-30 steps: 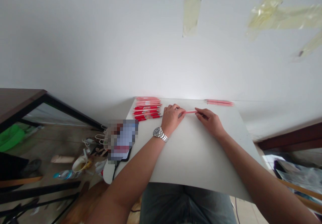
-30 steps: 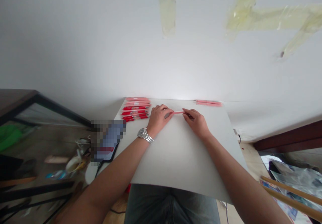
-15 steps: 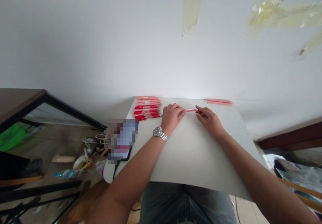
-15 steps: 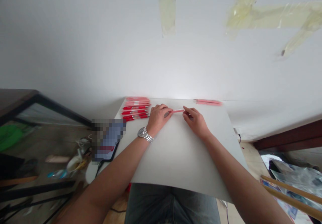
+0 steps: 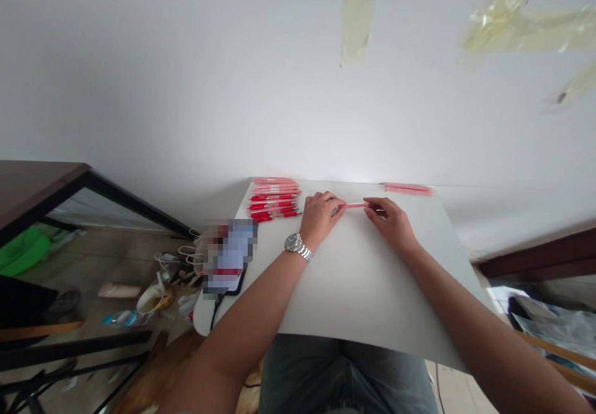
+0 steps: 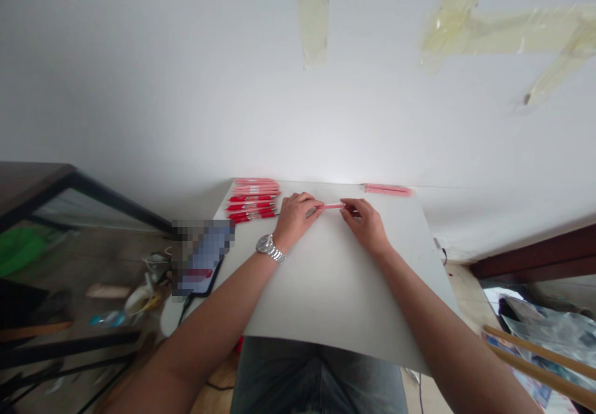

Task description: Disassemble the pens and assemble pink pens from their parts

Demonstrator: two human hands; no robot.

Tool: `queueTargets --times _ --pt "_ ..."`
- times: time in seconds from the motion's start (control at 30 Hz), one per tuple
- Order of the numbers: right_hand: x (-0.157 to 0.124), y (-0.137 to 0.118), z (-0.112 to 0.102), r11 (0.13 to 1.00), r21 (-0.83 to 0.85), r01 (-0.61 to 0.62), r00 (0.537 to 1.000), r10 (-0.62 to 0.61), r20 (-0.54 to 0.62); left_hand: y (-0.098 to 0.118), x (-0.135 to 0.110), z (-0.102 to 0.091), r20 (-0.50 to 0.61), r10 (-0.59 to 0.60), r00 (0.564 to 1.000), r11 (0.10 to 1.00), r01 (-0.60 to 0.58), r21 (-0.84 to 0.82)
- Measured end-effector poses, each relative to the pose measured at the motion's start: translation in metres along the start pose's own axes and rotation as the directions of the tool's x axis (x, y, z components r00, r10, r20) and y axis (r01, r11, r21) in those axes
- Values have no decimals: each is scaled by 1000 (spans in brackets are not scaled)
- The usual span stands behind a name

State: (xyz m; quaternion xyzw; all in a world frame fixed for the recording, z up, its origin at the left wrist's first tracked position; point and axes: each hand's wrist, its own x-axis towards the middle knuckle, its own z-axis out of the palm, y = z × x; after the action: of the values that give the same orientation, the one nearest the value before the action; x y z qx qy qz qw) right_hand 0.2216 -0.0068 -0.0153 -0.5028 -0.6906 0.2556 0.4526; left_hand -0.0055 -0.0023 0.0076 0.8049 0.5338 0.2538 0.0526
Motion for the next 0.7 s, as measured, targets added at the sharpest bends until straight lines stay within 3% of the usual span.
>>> queueTargets --times 0.7 --pt "0 0 -2 997 -60 45 996 -49 -68 -7 -1 6 -70 -1 998 1000 2 16"
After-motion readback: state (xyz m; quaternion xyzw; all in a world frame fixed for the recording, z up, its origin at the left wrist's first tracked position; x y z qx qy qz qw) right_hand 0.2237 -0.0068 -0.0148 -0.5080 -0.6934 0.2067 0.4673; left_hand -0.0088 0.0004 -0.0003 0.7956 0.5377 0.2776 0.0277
